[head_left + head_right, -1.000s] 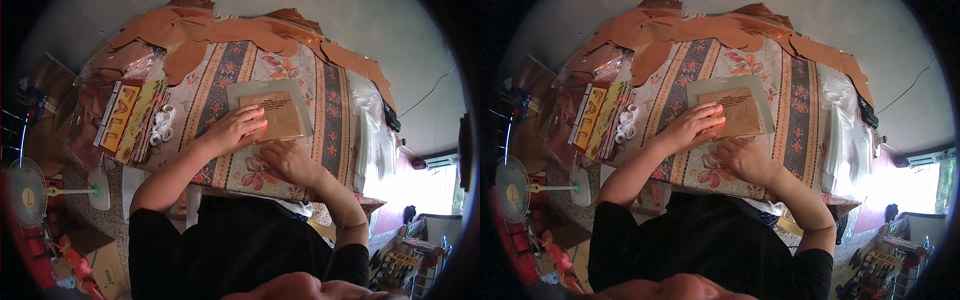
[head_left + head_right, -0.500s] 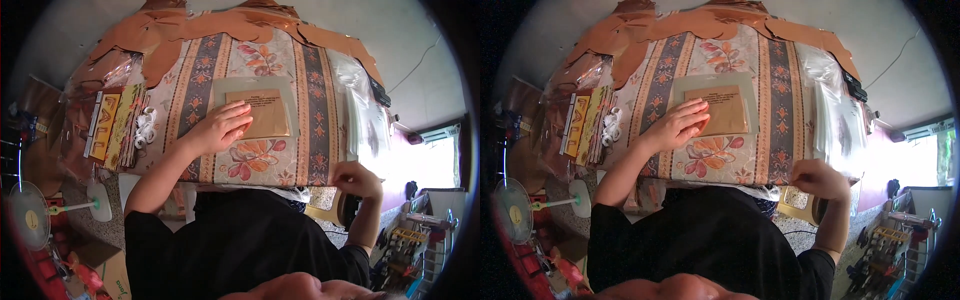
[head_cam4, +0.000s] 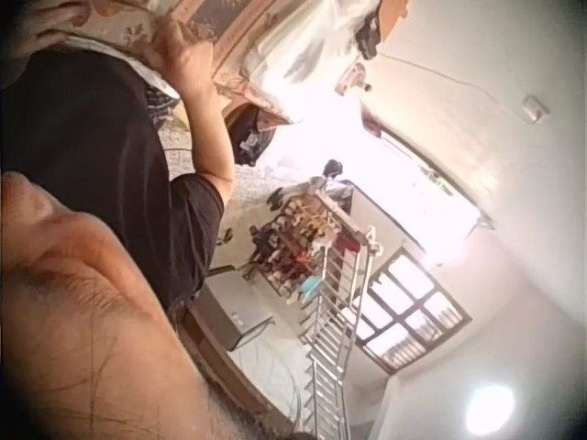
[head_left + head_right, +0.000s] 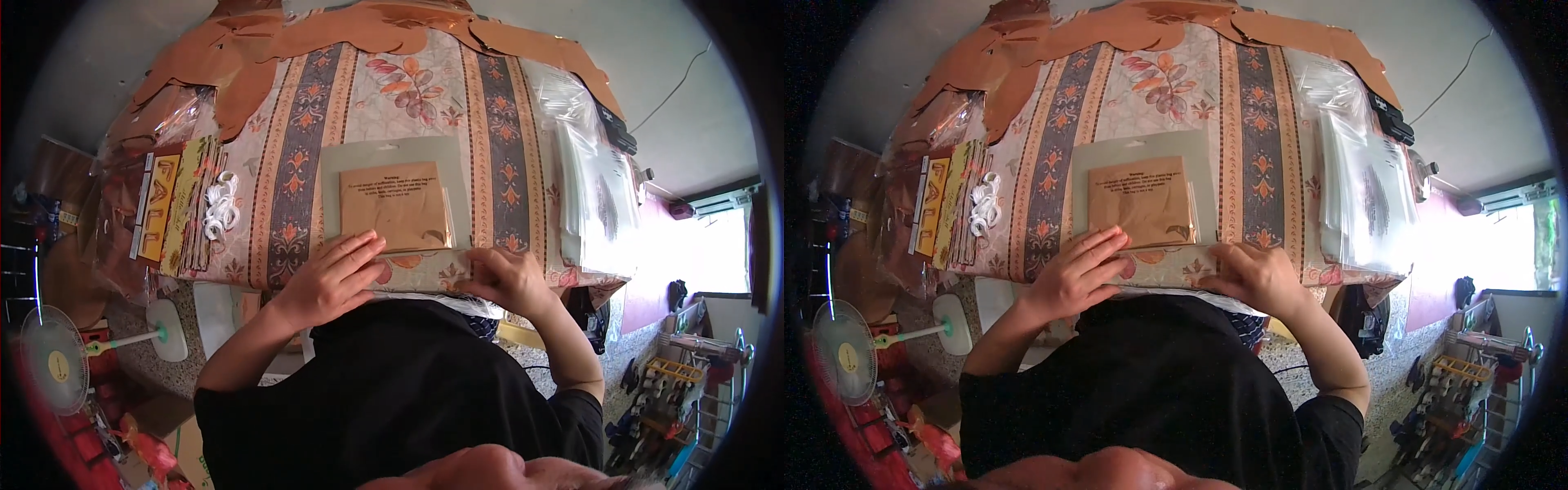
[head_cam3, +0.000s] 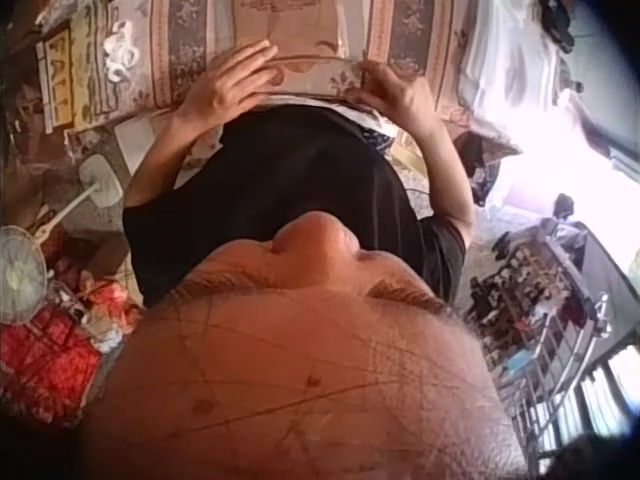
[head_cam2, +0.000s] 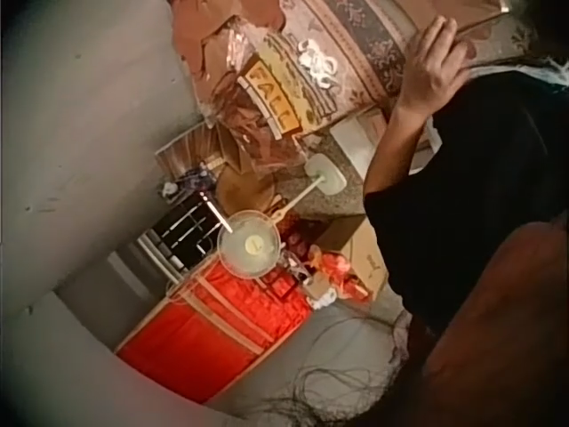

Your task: Package metallic foil decorations and balloons into plastic protective sleeves at a workstation.

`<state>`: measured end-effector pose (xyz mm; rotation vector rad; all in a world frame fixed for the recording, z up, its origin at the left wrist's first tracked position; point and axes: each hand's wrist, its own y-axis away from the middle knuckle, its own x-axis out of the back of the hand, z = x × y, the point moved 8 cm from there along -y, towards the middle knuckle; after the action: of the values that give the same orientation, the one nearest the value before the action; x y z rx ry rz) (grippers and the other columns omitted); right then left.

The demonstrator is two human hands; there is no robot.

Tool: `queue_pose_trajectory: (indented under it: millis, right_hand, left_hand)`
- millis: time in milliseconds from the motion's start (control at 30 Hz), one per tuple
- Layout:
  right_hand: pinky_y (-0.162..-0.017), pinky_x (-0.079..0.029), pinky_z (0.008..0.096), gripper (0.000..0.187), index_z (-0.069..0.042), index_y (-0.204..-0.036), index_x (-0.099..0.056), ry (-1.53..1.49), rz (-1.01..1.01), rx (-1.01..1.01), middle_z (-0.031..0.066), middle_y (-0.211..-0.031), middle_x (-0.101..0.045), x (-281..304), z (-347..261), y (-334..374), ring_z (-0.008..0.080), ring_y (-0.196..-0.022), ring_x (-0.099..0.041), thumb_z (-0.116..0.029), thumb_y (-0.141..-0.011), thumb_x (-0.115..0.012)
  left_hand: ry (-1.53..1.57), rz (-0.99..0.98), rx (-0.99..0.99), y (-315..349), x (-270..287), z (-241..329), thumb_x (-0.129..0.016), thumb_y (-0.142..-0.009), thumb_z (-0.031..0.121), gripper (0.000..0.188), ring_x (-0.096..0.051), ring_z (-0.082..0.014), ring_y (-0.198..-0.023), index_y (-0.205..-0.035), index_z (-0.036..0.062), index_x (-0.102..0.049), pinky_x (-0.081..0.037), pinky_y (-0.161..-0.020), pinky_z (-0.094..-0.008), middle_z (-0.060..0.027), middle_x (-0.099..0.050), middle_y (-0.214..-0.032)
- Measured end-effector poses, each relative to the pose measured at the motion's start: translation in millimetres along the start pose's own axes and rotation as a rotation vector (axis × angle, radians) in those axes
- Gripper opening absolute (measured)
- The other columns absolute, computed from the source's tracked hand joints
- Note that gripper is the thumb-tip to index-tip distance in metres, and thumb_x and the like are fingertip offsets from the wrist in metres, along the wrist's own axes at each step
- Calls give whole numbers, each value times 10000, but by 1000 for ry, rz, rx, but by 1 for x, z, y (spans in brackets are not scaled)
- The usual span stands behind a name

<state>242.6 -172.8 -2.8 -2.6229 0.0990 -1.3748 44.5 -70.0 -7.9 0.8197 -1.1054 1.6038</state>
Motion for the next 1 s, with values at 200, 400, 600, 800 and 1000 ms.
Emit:
queue_pose_trajectory:
  millis: [200, 400, 600, 800, 1000]
  right_hand:
    - [-516, -503, 345, 504, -109, -1162, -622, 133, -15, 264, 44, -860, -606, -4, -15, 4, 232, -625, -634, -351, -750, -781]
    - [-515, -497, 340, 416, -94, -1106, -660, 172, 31, 269, 41, -809, -600, -6, -18, 3, 212, -606, -618, -265, -750, -789]
    - [-510, -393, 285, 182, -29, -676, -668, -882, -24, -102, 66, -653, -628, 14, 14, 6, 148, -571, -572, -47, -702, -847]
    - [-536, -462, 335, 169, -40, -832, -700, -81, 3, -20, 61, -623, -601, 18, -6, -14, 198, -576, -617, -102, -722, -812]
    - [-552, -516, 321, 86, -54, -829, -673, -133, -12, 149, 92, -899, -678, 5, -4, -17, 233, -646, -652, -46, -770, -735]
  left_hand:
    - [-105, 201, -40, 8, 8, 13, -735, -767, 68, 204, -569, -298, -1160, -954, 8, -679, -489, -997, -401, -134, -610, -1220]
    - [-45, 325, 82, 13, 10, 4, -714, -779, 18, 180, -612, -291, -1018, -950, 5, -660, -532, -893, -393, -118, -648, -1104]
    - [-48, 338, 98, 12, 12, 2, -715, -756, 25, 192, -617, -254, -1007, -940, 18, -660, -523, -846, -348, -82, -647, -1068]
    - [-7, 385, 129, 9, 16, 0, -710, -785, 8, 163, -658, -287, -925, -934, 15, -645, -552, -815, -371, -101, -683, -1008]
    - [43, 404, 169, 9, 17, -5, -697, -815, 19, 136, -666, -286, -898, -936, 15, -634, -549, -788, -371, -104, -692, -946]
